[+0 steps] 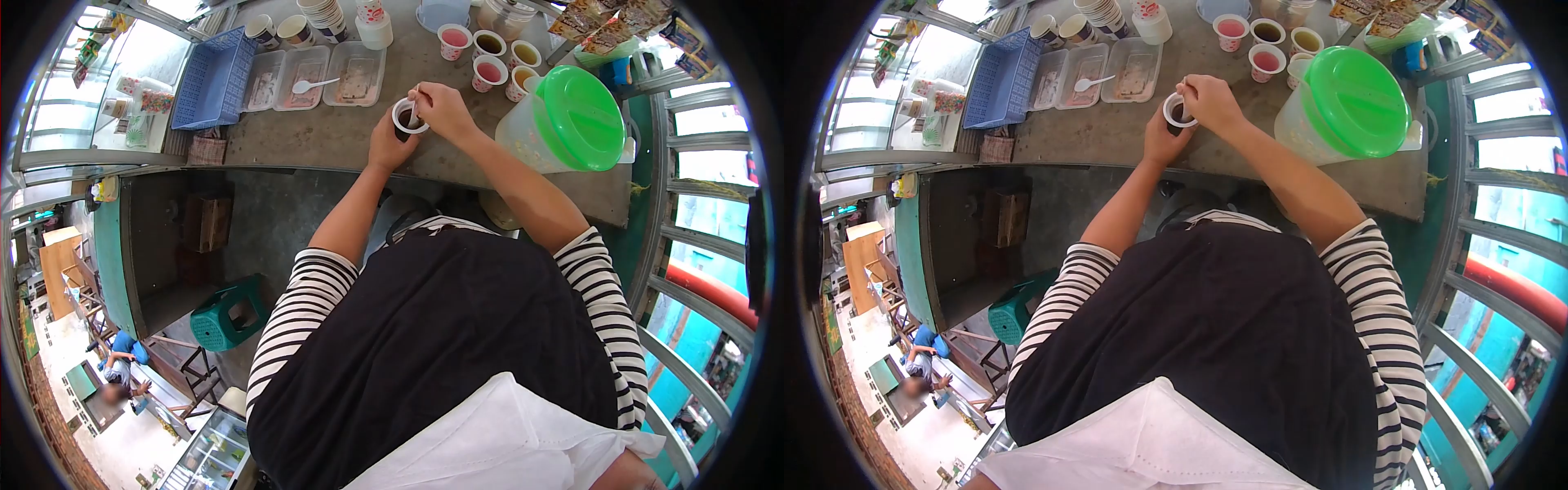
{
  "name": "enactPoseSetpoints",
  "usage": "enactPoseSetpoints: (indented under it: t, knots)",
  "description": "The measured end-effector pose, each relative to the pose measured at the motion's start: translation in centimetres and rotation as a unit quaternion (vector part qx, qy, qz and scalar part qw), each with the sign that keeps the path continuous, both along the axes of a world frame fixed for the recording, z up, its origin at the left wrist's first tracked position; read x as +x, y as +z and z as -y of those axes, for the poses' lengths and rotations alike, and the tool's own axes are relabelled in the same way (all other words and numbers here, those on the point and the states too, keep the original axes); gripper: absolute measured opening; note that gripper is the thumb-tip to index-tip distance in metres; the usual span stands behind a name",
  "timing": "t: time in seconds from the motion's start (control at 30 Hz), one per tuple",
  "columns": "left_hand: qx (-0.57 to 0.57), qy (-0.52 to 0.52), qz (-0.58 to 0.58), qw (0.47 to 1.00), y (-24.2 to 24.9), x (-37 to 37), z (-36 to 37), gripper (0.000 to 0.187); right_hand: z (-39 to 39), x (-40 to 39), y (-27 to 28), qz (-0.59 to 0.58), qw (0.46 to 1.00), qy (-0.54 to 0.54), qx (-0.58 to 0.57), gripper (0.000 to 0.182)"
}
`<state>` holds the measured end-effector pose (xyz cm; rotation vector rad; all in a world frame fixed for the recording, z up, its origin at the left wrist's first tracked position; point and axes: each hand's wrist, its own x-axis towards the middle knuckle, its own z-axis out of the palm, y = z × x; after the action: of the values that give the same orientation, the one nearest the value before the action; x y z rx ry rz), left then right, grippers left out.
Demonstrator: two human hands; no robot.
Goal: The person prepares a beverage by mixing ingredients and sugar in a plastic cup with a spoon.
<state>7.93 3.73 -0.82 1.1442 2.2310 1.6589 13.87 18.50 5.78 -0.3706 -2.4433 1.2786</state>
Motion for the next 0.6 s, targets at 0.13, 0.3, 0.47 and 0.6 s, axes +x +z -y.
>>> enactPoseSetpoints:
  t: [0.13,0.3,0.47,0.6]
  knots:
    - [0.004,0.002,0.003,1.0,0.1,0.1,0.0,0.06,-0.1,1.0,0.0,-0.007,0.999,-0.024,-0.048,0.016]
    - [-0.004,0.006,-0.014,1.0,0.0,0.1,0.0,0.058,-0.6,1.6,1.0,-0.088,0.996,0.003,-0.006,0.015]
    - [0.006,0.006,-0.018,1.0,0.1,0.2,-0.1,0.058,0.0,2.3,1.0,-0.109,0.993,0.033,-0.018,0.016]
    - [0.008,0.006,-0.012,1.0,0.2,0.2,-0.1,0.058,0.1,2.3,-0.1,-0.077,0.991,0.029,-0.11,0.015]
